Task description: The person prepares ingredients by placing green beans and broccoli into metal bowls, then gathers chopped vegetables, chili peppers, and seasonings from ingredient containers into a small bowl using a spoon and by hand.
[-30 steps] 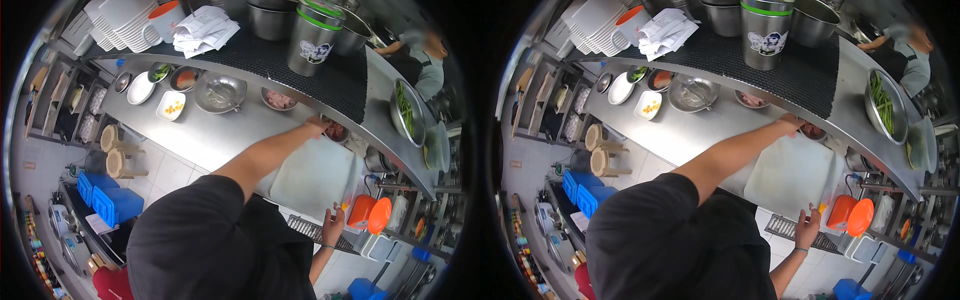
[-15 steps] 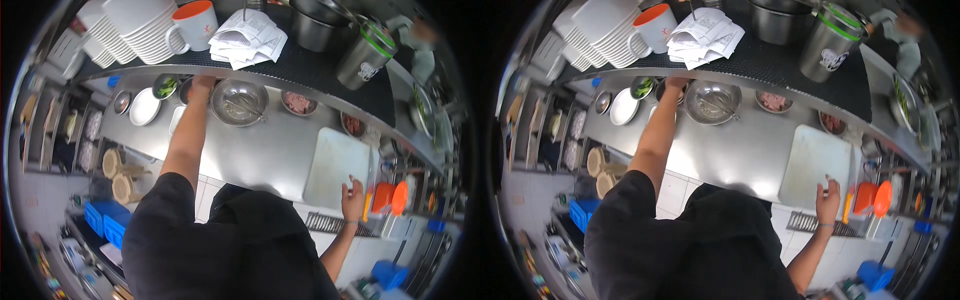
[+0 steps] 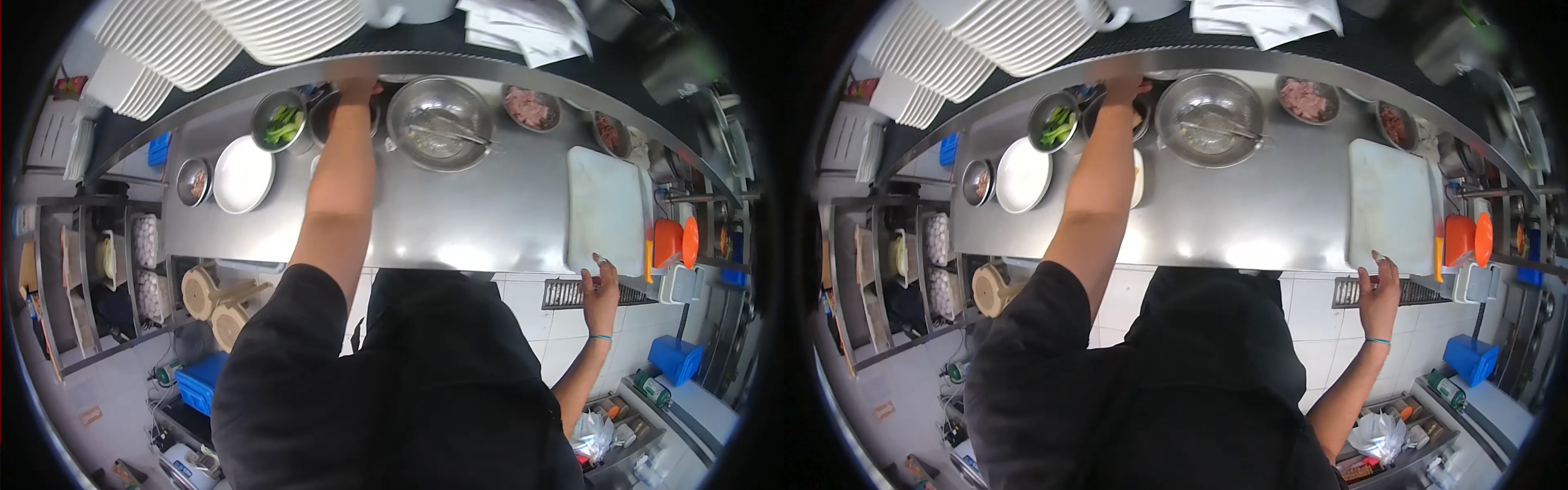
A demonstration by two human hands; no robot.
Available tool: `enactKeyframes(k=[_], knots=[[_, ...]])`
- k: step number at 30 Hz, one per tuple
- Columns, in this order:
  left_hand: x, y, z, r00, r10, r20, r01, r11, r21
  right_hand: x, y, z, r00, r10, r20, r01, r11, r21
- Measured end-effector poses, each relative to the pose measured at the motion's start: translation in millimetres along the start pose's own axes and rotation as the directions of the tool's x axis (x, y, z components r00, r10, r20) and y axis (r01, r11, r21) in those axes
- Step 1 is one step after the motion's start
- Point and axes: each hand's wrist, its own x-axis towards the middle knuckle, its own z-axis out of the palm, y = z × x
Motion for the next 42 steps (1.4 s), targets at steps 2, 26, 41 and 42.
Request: enactKeyframes(k=[2,26,41,42], knots=[[-16,0,-9,0.982,0.187,-0.039,-0.188,0.982,-0.016,-3,-3,4,1.0,-0.009,-0.007,0.009,0.999,-0.034],[138,-128,-330,0.966,0.107,-0.236,0.017,0.881,0.473,1,-43,-2,0.976,0.035,0.216,0.011,0.978,-0.207],[-79,-144,-342,0.485,0.252,-0.837,0.065,0.944,0.322,27,-65,17,0.944,0.002,0.329,0.091,0.96,-0.266],[-109,-159,-343,0.428,0.239,-0.872,0.135,0.937,0.323,28,-69,20,0.94,0.008,0.341,0.092,0.956,-0.278]])
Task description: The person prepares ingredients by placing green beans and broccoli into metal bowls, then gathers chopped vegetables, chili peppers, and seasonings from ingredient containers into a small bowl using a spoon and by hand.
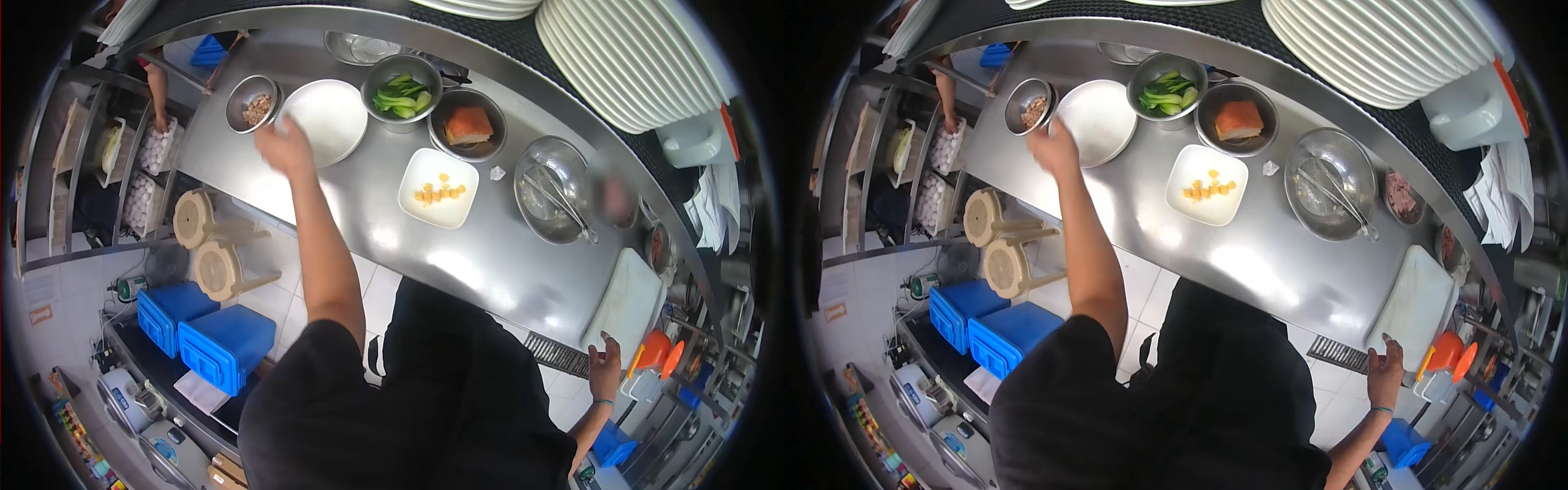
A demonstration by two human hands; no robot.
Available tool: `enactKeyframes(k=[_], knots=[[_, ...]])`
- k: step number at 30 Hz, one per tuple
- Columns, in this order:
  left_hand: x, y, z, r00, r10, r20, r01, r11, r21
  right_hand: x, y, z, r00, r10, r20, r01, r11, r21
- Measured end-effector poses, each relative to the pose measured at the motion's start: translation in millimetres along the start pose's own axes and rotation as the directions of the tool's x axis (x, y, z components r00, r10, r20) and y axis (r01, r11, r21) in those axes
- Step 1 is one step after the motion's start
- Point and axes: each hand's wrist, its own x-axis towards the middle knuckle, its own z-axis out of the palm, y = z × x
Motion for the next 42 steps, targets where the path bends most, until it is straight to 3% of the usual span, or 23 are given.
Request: enactKeyframes(k=[2,3,5,8,19,24,25,31,34,35,37,39,40,42], knots=[[-23,-44,-18,0.975,-0.219,-0.034,0.22,0.941,0.256,7,0,8,0.998,-0.052,0.023,0.052,0.999,0.014],[-22,-39,-31,0.929,-0.352,0.114,0.328,0.926,0.186,11,-2,11,0.996,-0.078,0.031,0.078,0.997,0.022],[-19,-20,-47,0.728,-0.533,0.432,0.549,0.83,0.098,19,-9,9,0.992,-0.114,0.056,0.114,0.993,-0.006],[5,-58,-24,0.547,-0.46,0.699,0.647,0.762,-0.005,30,-14,4,0.983,-0.18,0.038,0.181,0.983,-0.023],[59,-58,37,0.6,-0.445,0.665,0.697,0.699,-0.161,29,-23,-2,0.992,-0.09,0.093,0.093,0.995,-0.026],[88,-42,63,0.618,-0.481,0.621,0.74,0.622,-0.255,28,10,-3,0.981,-0.177,0.074,0.182,0.98,-0.076],[96,-51,76,0.614,-0.485,0.622,0.752,0.599,-0.275,26,2,-8,0.988,-0.119,0.095,0.129,0.986,-0.103],[114,-50,118,0.633,-0.49,0.599,0.759,0.543,-0.359,36,-5,-23,0.976,-0.13,0.172,0.16,0.973,-0.167],[107,-56,120,0.681,-0.359,0.639,0.71,0.538,-0.454,48,-10,-28,0.962,-0.147,0.231,0.204,0.948,-0.244],[103,-62,112,0.647,-0.366,0.669,0.745,0.488,-0.454,52,-6,-28,0.965,-0.061,0.257,0.118,0.969,-0.216],[95,-69,73,0.58,-0.364,0.729,0.805,0.392,-0.445,58,2,-28,0.961,-0.031,0.274,0.098,0.968,-0.233],[91,-97,43,0.601,-0.484,0.636,0.799,0.34,-0.496,60,4,-28,0.956,0.018,0.291,0.056,0.968,-0.243],[90,-118,35,0.669,-0.507,0.544,0.735,0.343,-0.585,61,4,-26,0.95,0.053,0.306,0.028,0.967,-0.252],[101,-99,5,0.656,-0.677,0.334,0.694,0.367,-0.62,63,-2,-24,0.945,0.065,0.32,0.03,0.958,-0.285]])
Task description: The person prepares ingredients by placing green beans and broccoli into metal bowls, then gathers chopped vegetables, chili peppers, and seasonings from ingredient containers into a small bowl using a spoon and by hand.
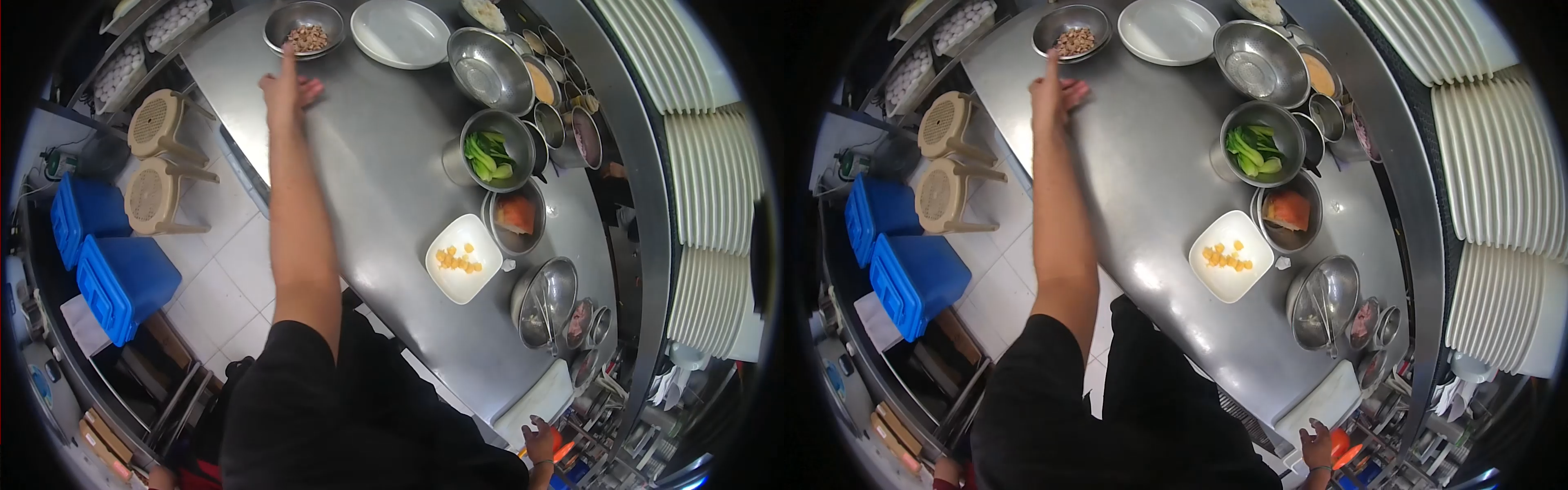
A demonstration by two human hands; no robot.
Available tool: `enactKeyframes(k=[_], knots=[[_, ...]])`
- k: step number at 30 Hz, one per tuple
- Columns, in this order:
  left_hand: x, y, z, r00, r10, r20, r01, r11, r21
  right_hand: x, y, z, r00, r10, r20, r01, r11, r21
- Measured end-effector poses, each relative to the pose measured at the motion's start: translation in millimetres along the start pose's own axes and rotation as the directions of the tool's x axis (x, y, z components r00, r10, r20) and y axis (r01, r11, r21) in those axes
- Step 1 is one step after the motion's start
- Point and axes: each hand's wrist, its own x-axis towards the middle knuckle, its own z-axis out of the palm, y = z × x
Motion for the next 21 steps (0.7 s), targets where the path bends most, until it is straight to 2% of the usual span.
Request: enactKeyframes(k=[2,5,8,9,12,15,17,20,21], knots=[[-1,23,6,0.999,0.031,-0.014,-0.031,1.0,-0.004,-3,-7,2,0.999,-0.039,-0.008,0.038,0.997,-0.061],[62,7,19,0.968,0.071,0.241,-0.069,0.998,-0.016,9,27,19,1.0,-0.02,-0.003,0.02,0.998,0.051],[64,9,45,0.95,0.121,0.289,-0.129,0.992,0.008,10,46,36,1.0,-0.011,-0.011,0.012,0.997,0.074],[69,8,54,0.95,0.103,0.294,-0.101,0.995,-0.022,2,26,33,1.0,0.017,-0.001,-0.017,0.998,0.054],[94,-2,82,0.954,0.07,0.293,-0.045,0.995,-0.093,-9,24,39,1.0,-0.028,-0.003,0.028,1.0,0.003],[113,-8,108,0.951,0.116,0.288,-0.086,0.99,-0.112,-15,48,54,0.999,-0.013,-0.03,0.013,1.0,0.017],[120,-2,120,0.963,0.063,0.261,-0.04,0.995,-0.093,-18,76,66,0.998,-0.028,-0.049,0.03,0.999,0.04],[132,3,131,0.963,-0.005,0.269,0.013,0.999,-0.03,-13,163,94,0.951,-0.272,0.149,0.297,0.938,-0.181],[136,4,134,0.96,-0.025,0.28,0.027,1.0,-0.002,-27,118,78,0.984,-0.117,0.136,0.126,0.99,-0.06]])
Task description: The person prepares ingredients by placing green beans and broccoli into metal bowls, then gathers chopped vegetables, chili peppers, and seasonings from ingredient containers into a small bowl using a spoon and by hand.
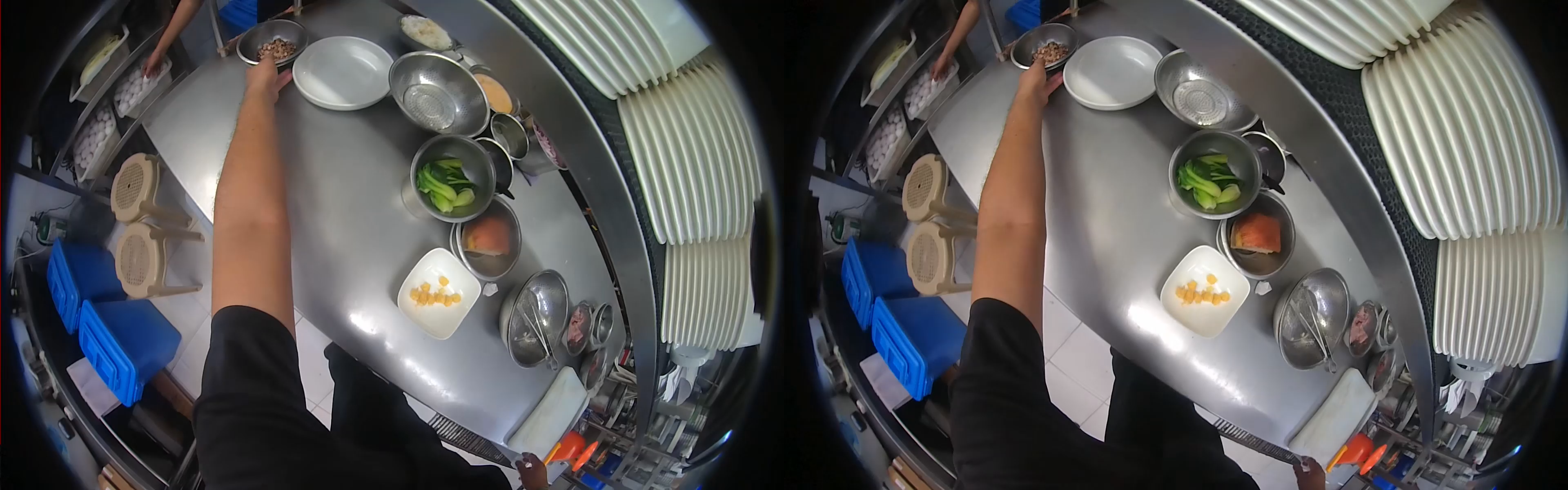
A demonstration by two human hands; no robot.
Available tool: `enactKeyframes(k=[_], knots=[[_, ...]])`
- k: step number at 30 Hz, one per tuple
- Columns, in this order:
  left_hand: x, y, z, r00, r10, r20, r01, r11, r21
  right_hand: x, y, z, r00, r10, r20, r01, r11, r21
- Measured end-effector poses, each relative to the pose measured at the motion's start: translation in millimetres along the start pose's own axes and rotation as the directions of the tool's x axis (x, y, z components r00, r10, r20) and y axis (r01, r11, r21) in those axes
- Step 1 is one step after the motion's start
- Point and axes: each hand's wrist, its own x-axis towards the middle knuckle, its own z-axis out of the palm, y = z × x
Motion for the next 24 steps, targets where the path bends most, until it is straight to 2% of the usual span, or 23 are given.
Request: enactKeyframes(k=[3,5,6,7,8,9,11,12,14,15,17,21,22,23,24], knots=[[22,-1,1,0.999,-0.024,0.047,0.023,1.0,0.013,-8,-12,10,0.995,0.093,-0.028,-0.096,0.99,-0.106],[31,0,6,0.998,-0.05,0.047,0.048,0.998,0.038,-3,-10,20,0.988,0.145,-0.06,-0.147,0.989,-0.03],[55,-7,2,0.99,-0.079,0.114,0.074,0.996,0.05,-2,-7,27,0.985,0.149,-0.088,-0.148,0.989,0.016],[45,-1,9,0.991,-0.067,0.113,0.059,0.996,0.069,-2,0,34,0.981,0.154,-0.114,-0.148,0.987,0.059],[34,3,13,0.992,-0.057,0.109,0.047,0.995,0.089,0,7,39,0.983,0.125,-0.134,-0.127,0.992,-0.01],[21,4,14,0.994,-0.05,0.102,0.039,0.993,0.11,0,5,38,0.985,0.12,-0.122,-0.117,0.993,0.033],[8,-2,9,0.99,-0.058,0.13,0.023,0.966,0.256,-4,1,36,0.99,0.108,-0.092,-0.097,0.989,0.116],[2,-3,7,0.988,-0.061,0.145,0.01,0.945,0.328,-6,-3,33,0.981,0.178,-0.076,-0.17,0.98,0.099],[-40,3,2,0.979,-0.107,0.175,-0.014,0.816,0.577,-9,-36,17,0.95,0.31,-0.044,-0.307,0.95,0.063],[-58,5,0,0.974,-0.132,0.187,-0.033,0.728,0.685,-8,-33,19,0.958,0.28,-0.06,-0.278,0.96,0.035],[-71,-11,-5,0.962,-0.16,0.221,-0.013,0.784,0.621,-9,-26,27,0.97,0.223,-0.093,-0.225,0.974,-0.017],[-67,-29,6,0.97,-0.108,0.216,-0.013,0.871,0.491,2,2,43,0.993,0.007,-0.122,0.01,0.99,0.142],[-64,-32,10,0.967,-0.111,0.228,-0.009,0.883,0.469,6,-1,43,0.982,0.187,-0.034,-0.168,0.937,0.308],[-59,-34,10,0.963,-0.117,0.242,-0.004,0.893,0.449,8,-20,37,0.935,0.345,0.083,-0.344,0.824,0.45],[-58,-34,13,0.958,-0.124,0.26,0.001,0.903,0.43,7,-15,43,0.939,0.338,0.058,-0.328,0.835,0.442]])
